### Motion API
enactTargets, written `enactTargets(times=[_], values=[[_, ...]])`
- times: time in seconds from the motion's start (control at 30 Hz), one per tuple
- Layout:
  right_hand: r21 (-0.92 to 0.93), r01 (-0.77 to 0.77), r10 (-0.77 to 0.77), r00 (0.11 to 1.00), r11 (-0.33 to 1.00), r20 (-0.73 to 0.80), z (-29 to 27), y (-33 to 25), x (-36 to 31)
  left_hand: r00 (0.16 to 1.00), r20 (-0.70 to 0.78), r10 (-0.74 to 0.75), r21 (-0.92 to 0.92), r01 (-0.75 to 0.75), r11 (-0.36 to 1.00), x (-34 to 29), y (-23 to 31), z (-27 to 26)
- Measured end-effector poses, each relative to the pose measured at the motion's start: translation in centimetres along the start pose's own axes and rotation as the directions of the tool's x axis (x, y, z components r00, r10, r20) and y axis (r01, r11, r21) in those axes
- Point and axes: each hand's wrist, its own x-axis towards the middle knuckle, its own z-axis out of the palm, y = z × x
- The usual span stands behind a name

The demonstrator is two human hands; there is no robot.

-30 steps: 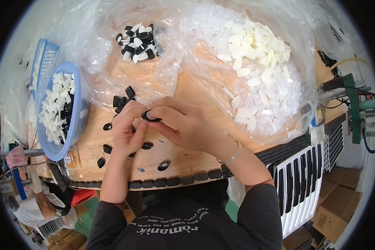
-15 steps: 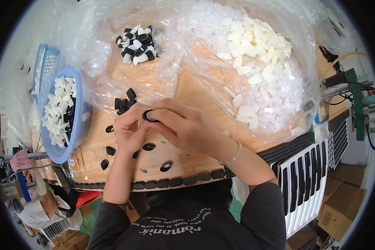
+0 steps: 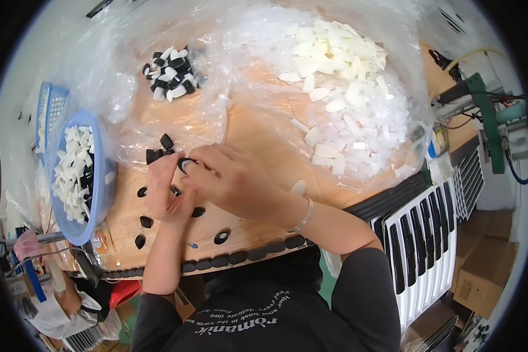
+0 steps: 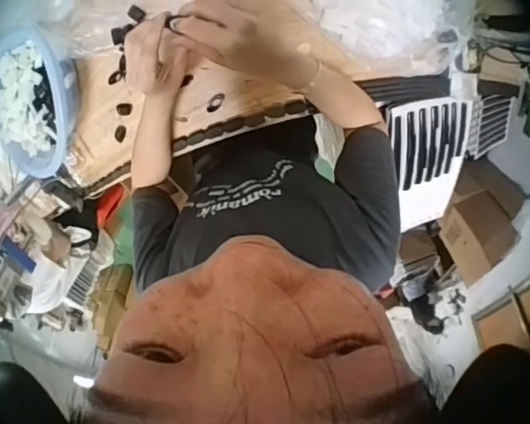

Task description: The worker manually assembles small white plastic components into black plastic bases on a factory workbench.

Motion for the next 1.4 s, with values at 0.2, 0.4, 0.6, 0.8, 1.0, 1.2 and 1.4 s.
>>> enactTargets(times=[0.2,0.4,0.6,0.8,1.0,1.2,1.4], values=[[0.054,0.034,-0.029,0.996,0.998,-0.090,-2.7,2.8,1.1,0.992,-0.043,-0.122,-0.038,0.121,0.992,0.2,-0.6,-0.6],[-0.435,-0.722,0.811,0.585,0.538,0.033,-12.2,12.7,-2.2,0.927,-0.100,-0.361,-0.278,0.323,0.905,0.3,-0.6,-0.6],[-0.495,-0.692,0.825,0.558,0.525,0.094,-10.2,13.6,-3.3,0.938,-0.003,-0.348,-0.212,0.339,0.917,-0.2,-1.1,-0.8],[-0.506,-0.643,0.780,0.617,0.575,0.102,-9.6,13.2,-2.5,0.965,0.033,-0.261,-0.262,0.260,0.929,-0.2,-1.3,-0.9],[-0.426,-0.641,0.753,0.634,0.639,0.176,-9.2,12.8,-1.7,0.974,0.018,-0.225,-0.321,0.219,0.921,-0.1,-1.4,-0.8],[-0.384,-0.575,0.648,0.756,0.723,0.088,-9.0,13.6,-2.0,0.959,-0.021,-0.281,-0.269,0.265,0.926,0.4,-1.0,-0.6],[-0.388,-0.661,0.741,0.665,0.642,0.092,-8.7,12.6,-1.4,0.960,0.019,-0.279,-0.245,0.275,0.930,0.2,-1.0,-0.7]])
